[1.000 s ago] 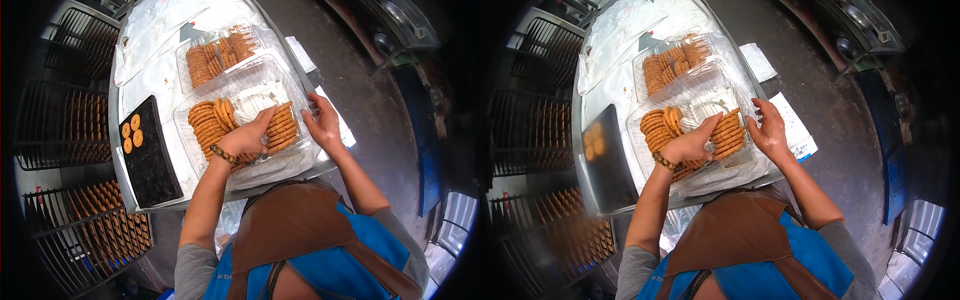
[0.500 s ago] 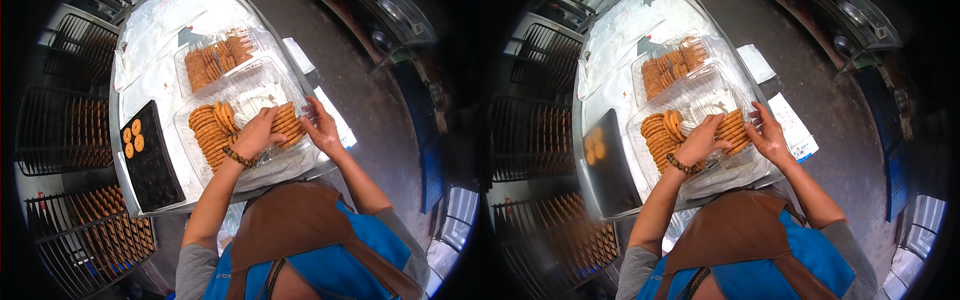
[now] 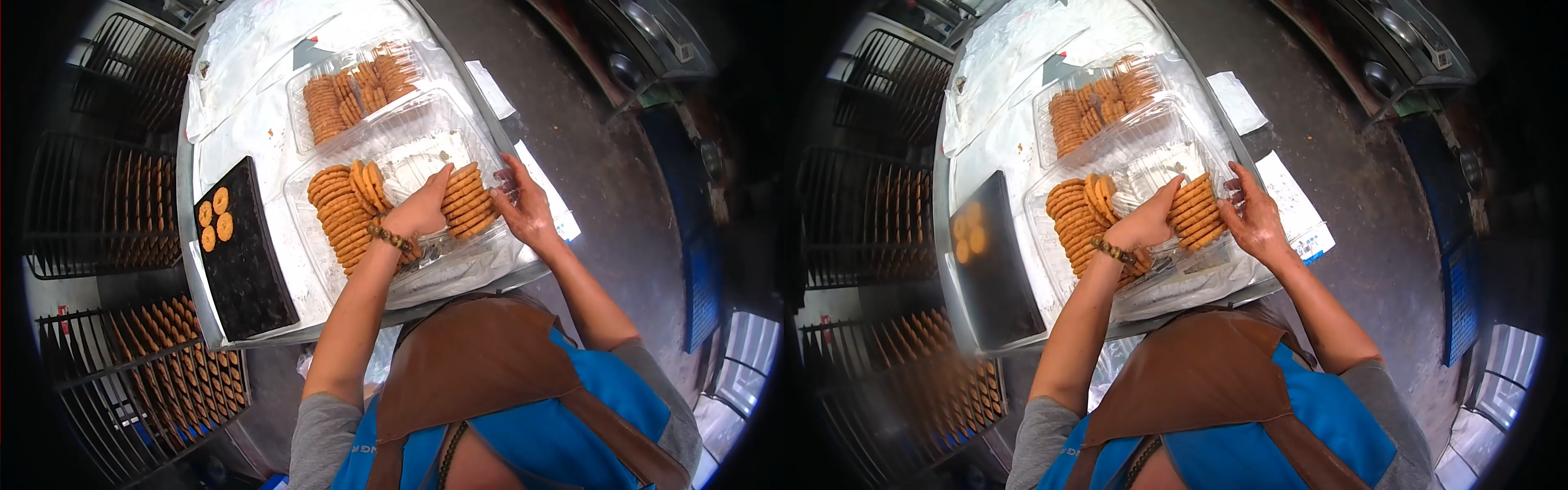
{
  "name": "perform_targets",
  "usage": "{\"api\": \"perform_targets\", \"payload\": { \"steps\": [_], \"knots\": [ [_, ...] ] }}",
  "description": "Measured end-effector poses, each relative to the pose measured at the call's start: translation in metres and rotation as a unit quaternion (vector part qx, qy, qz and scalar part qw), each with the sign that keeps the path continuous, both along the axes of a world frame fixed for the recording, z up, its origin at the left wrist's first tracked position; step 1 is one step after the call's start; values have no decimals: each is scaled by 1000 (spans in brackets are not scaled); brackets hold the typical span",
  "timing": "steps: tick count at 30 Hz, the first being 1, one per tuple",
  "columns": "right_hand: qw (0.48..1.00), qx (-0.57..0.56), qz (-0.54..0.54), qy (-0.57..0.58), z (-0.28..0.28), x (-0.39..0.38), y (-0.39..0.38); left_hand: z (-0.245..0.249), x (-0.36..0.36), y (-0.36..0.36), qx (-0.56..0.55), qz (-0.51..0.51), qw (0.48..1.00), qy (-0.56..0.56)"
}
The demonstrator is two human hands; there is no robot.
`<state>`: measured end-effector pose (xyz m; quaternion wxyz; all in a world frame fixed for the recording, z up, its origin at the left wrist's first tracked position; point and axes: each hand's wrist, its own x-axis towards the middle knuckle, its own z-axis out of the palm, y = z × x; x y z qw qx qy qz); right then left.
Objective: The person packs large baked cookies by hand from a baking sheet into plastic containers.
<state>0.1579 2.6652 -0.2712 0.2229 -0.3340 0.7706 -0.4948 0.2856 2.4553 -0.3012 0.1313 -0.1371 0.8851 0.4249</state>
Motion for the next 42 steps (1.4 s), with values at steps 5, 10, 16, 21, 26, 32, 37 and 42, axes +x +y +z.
{"api": "perform_targets", "payload": {
  "steps": [5, 10, 16, 21, 26, 32, 37, 42],
  "knots": [
    [1000, 7, -1, 13, -1, -1, 0, -3, -9, -3, 44, 53, 998, 9],
    [1000, -9, -2, 18, -7, -1, 2, 26, -6, 3, 167, 101, 980, -32],
    [1000, -5, -20, -20, -2, 1, 0, 15, -8, 0, 128, 46, 991, -18],
    [998, -14, -33, 59, -6, 2, -3, 26, -5, 7, 172, 131, 975, -41],
    [922, -43, 10, 384, 30, 5, -13, -29, -7, 6, 109, 106, 988, 25],
    [933, -16, 200, 300, 26, 26, -48, -16, -9, 24, 46, 142, 986, 75],
    [910, 49, 247, 328, 21, 24, -59, 0, 5, 23, -53, 142, 988, 27],
    [898, 83, 269, 337, 28, 31, -62, 83, 67, 12, -99, 203, 969, 103]
  ]
}}
